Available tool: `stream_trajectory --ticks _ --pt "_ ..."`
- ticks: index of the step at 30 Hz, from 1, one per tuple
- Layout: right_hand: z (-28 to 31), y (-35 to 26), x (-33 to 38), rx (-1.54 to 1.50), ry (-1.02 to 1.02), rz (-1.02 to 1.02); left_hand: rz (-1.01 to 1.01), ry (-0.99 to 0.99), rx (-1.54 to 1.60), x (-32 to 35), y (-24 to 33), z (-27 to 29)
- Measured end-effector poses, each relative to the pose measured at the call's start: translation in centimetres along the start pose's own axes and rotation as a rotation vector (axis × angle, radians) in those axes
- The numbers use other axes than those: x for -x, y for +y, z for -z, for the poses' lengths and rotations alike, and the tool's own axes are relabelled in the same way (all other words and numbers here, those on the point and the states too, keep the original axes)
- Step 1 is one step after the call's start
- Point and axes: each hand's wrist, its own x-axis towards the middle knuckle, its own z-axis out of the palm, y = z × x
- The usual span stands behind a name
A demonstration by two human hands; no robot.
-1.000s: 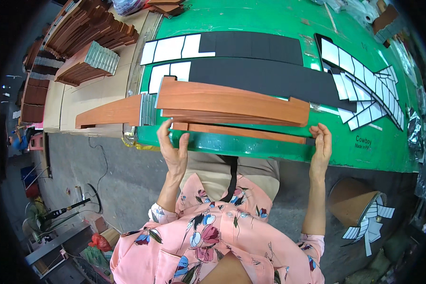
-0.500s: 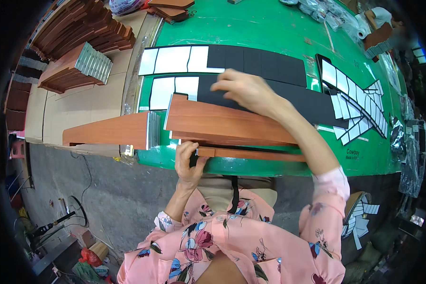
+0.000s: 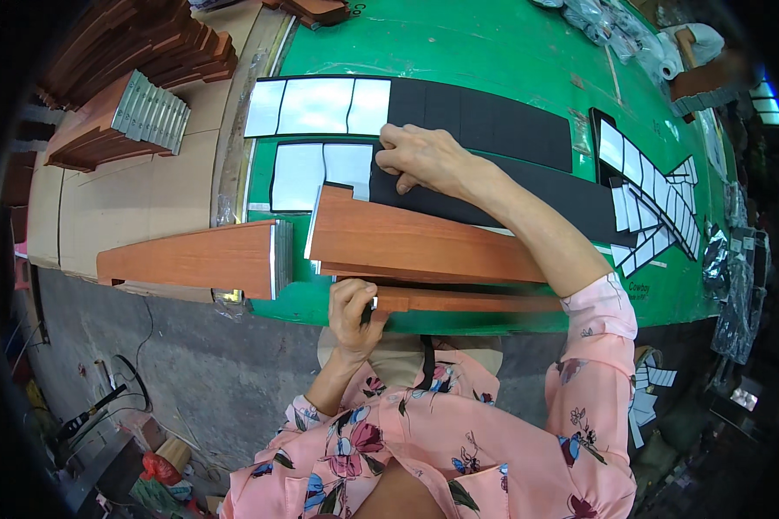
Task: Assembling or organizing wooden and black furniture trim components on a production table.
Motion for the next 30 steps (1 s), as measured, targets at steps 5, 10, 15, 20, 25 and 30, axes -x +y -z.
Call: stream_trajectory --ticks 5,10,15,20,25,30 --pt "-0.4 -0.4 0.4 0.012 0.151 0.029 -0.002 0.008 -0.019 -0.2 0.2 -0.2" --pt "0.1 -0.6 -0.2 0.007 0.049 0.043 0.019 0.052 -0.004 -0.3 0.3 -0.3" --pt "0.1 -0.8 0.5 0.021 0.057 -0.006 0.01 0.058 -0.005 -0.1 0.4 -0.4" --pt "-0.6 -0.8 0.7 0.012 0.118 0.004 0.006 0.061 -0.007 -0.1 0.5 -0.3" --pt "-0.6 -0.7 0.7 0.036 0.049 -0.059 -0.001 0.07 -0.007 0.0 0.4 -0.5" --pt "-0.4 -0.7 0.7 0.059 0.099 0.027 -0.005 0.071 -0.013 -0.1 0.4 -0.4"
